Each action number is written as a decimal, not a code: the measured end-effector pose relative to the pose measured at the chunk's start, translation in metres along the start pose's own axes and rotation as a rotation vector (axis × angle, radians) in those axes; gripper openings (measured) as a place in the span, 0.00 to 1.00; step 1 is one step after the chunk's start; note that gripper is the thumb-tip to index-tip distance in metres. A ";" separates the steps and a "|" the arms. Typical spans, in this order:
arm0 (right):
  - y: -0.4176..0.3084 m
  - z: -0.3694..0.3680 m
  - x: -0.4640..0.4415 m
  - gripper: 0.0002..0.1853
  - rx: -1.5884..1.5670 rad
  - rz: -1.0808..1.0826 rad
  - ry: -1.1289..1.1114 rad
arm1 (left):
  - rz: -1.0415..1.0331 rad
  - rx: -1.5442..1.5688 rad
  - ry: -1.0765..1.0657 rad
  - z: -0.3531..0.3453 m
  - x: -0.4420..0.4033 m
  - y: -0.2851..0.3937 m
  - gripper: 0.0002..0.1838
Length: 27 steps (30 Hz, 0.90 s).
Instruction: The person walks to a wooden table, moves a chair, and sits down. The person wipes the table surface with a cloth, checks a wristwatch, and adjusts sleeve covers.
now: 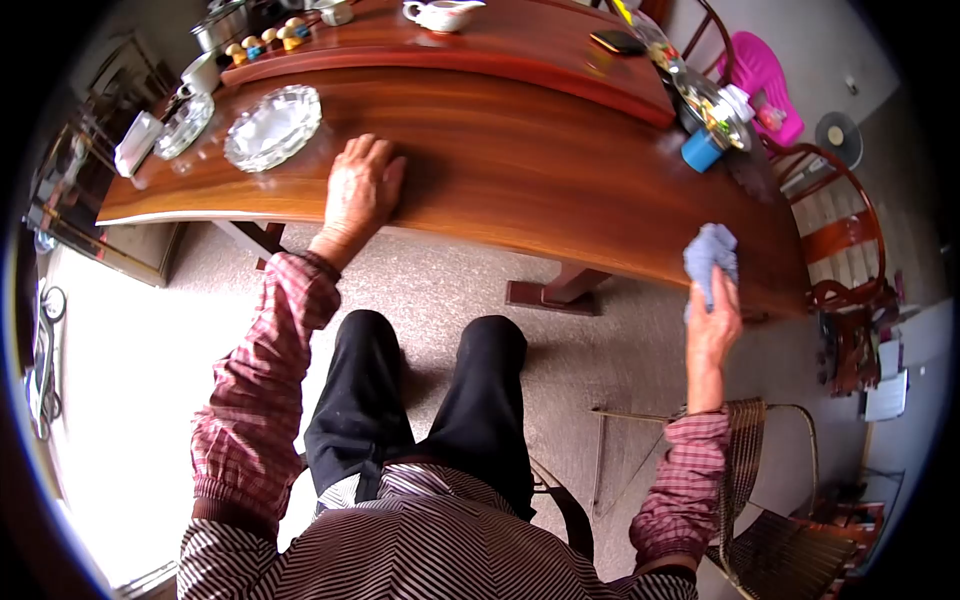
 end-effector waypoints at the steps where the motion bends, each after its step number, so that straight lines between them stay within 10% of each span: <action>1: -0.038 0.003 -0.002 0.23 -0.011 0.021 -0.016 | -0.004 0.021 0.017 0.003 0.000 0.003 0.10; 11: -0.199 -0.044 -0.050 0.25 -0.191 0.251 -0.064 | 0.036 -0.097 0.459 0.105 0.041 -0.033 0.31; 19: -0.242 -0.081 -0.082 0.28 -0.256 0.295 -0.098 | 0.369 -0.100 0.314 0.131 0.028 -0.117 0.51; 27: -0.289 -0.105 -0.114 0.27 -0.257 0.342 -0.167 | 0.273 -0.010 0.395 0.121 0.016 -0.145 0.52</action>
Point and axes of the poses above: each hand's wrist, its own x-axis away from the middle knuckle, its own z-axis out of the back of the hand, y = z × x, the point moved 7 cm from there along -x, towards the middle knuckle, and after that the axes turned 14 degrees about x, right-handed, at the moved point
